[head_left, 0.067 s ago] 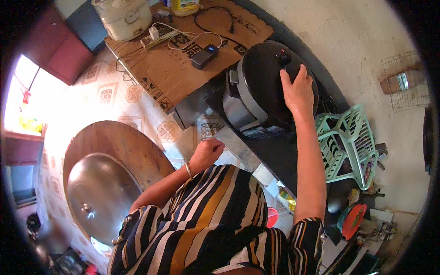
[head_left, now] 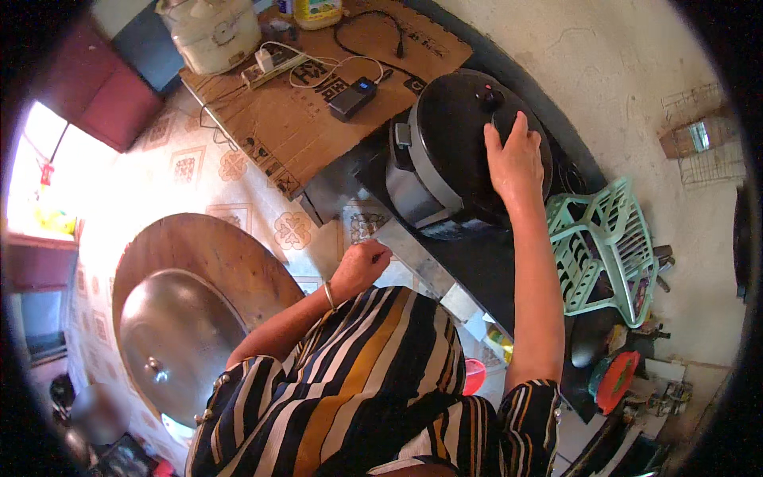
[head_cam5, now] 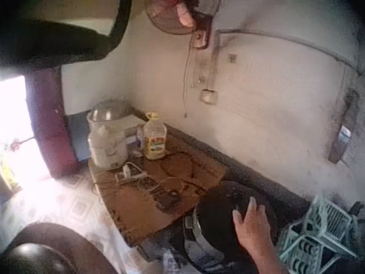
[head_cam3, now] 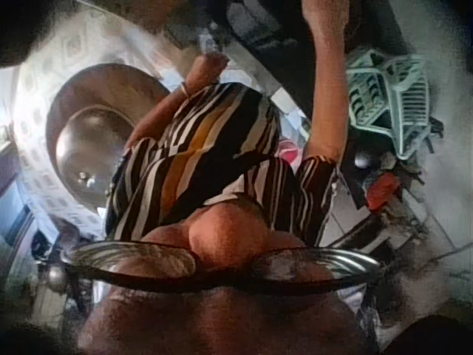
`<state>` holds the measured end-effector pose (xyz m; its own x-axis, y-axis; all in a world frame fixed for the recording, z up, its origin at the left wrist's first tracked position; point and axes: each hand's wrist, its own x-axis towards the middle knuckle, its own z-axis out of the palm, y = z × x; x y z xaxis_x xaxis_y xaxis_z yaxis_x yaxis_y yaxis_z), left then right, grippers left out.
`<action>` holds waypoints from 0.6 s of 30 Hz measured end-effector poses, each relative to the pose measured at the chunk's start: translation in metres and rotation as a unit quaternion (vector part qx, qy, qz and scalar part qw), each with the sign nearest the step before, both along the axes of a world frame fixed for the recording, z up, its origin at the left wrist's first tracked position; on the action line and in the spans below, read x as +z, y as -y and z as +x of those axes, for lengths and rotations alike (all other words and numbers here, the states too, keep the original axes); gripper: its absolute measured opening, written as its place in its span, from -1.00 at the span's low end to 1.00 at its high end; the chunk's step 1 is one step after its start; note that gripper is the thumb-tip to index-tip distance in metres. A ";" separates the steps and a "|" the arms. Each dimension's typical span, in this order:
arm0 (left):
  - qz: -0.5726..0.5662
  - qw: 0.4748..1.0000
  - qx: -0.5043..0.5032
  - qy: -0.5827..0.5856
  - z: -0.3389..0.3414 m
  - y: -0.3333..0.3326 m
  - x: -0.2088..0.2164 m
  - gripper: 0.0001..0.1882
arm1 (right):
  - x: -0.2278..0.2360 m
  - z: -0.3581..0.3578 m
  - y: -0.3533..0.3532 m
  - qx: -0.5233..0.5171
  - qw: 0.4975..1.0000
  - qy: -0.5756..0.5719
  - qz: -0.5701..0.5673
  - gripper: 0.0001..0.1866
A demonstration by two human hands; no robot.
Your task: The person washes chopsticks and a ladle in a kitchen sink using a cloth, then scrubs the sink basin and surrounding countertop. They move to a counter to pick up a pot, remove a piece of food from it, and place the pot back down.
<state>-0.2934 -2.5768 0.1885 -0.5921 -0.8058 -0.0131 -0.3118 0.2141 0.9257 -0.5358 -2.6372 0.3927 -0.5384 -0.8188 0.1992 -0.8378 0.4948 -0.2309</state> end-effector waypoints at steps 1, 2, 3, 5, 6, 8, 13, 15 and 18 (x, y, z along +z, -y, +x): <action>0.012 1.000 -0.013 0.011 -0.006 0.001 0.000 -0.81 | 0.000 0.003 -0.011 0.009 0.998 -0.063 0.012 -0.33; 0.024 0.999 -0.025 0.025 -0.011 0.002 0.000 -0.81 | 0.003 0.004 -0.025 0.039 0.990 -0.132 -0.020 -0.38; -0.006 0.999 -0.041 0.022 -0.012 0.003 -0.007 -0.81 | 0.006 0.006 -0.039 0.071 0.976 -0.197 -0.053 -0.43; -0.023 0.996 -0.088 0.023 -0.013 0.002 -0.022 -0.81 | 0.016 0.010 -0.073 0.099 0.975 -0.172 -0.096 -0.57; -0.029 0.994 -0.105 0.022 -0.015 0.002 -0.025 -0.81 | 0.015 0.009 -0.090 0.102 0.986 -0.078 -0.108 -0.66; -0.025 0.976 -0.206 0.059 -0.047 -0.001 -0.028 -0.83 | 0.007 -0.006 -0.153 0.003 0.977 0.155 -0.147 -0.76; -0.073 0.927 -0.354 0.099 -0.088 -0.015 -0.037 -0.85 | -0.190 -0.020 -0.352 -0.160 0.981 0.106 -0.010 -0.82; -0.073 0.902 -0.420 0.062 -0.111 -0.025 -0.039 -0.84 | -0.264 0.033 -0.441 -0.347 0.899 0.265 -0.028 -0.68; -0.061 0.898 -0.426 0.089 -0.145 -0.061 -0.033 -0.86 | -0.356 0.158 -0.573 -0.496 0.778 0.383 0.036 -0.54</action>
